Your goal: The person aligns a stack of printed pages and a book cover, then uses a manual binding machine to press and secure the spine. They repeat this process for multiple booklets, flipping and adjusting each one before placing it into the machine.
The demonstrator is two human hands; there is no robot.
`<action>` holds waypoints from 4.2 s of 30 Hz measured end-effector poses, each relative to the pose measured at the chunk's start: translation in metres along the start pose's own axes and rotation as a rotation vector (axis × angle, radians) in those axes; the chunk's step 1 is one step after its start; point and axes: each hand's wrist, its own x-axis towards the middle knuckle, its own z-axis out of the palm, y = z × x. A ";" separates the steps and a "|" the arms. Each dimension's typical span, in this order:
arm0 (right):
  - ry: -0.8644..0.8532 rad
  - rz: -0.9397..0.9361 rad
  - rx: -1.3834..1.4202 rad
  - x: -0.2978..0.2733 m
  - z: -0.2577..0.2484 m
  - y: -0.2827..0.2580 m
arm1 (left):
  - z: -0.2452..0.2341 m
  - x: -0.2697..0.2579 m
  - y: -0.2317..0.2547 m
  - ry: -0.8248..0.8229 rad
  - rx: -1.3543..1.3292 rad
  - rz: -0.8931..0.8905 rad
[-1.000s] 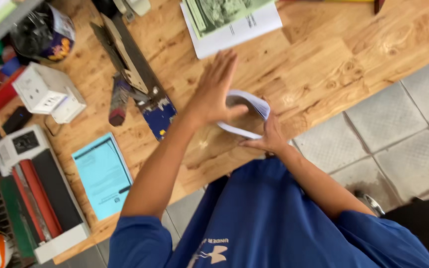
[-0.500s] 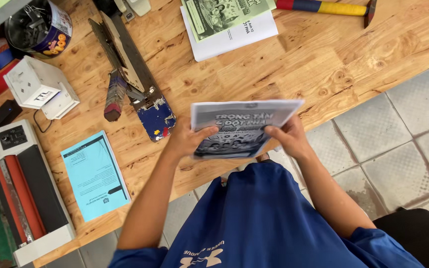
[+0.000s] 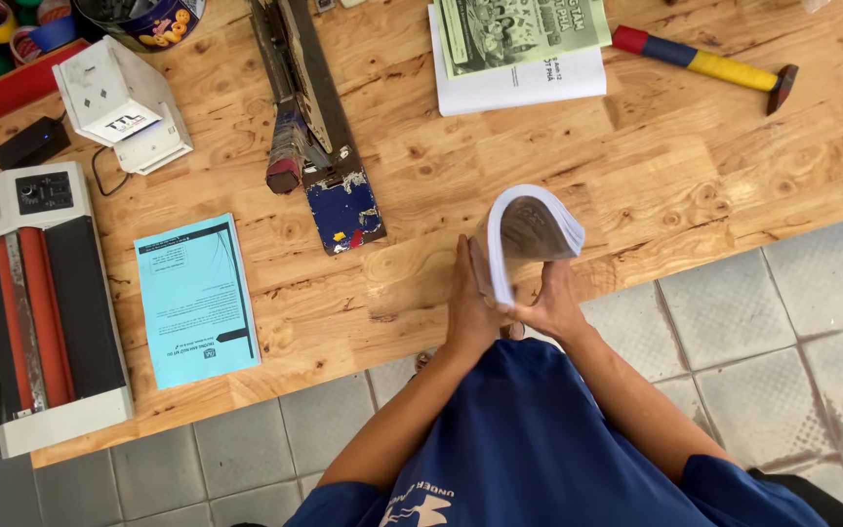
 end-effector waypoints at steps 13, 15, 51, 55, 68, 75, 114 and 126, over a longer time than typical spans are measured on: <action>0.158 0.080 -0.042 0.000 0.027 0.002 | -0.177 0.107 0.153 -0.769 0.748 0.133; 0.149 0.065 -0.036 0.002 0.026 0.002 | -0.186 0.122 0.192 -0.336 0.480 0.614; -0.171 0.180 0.721 0.079 -0.076 0.011 | -0.161 0.101 0.022 -0.504 0.237 -0.163; -0.290 -0.139 0.419 0.118 -0.137 -0.034 | -0.200 0.143 0.077 -0.750 0.359 0.092; -0.565 0.790 0.762 0.109 0.002 0.043 | -0.213 0.098 -0.095 -0.826 -0.749 -0.971; -0.457 0.667 0.444 0.075 0.035 0.116 | -0.135 0.015 -0.184 -0.253 -0.514 -0.613; -0.078 0.428 0.311 0.053 0.078 -0.019 | -0.212 0.005 -0.092 0.208 -0.306 -0.333; -0.321 0.157 0.252 0.028 0.079 -0.011 | -0.233 -0.045 -0.114 0.070 -0.095 -0.169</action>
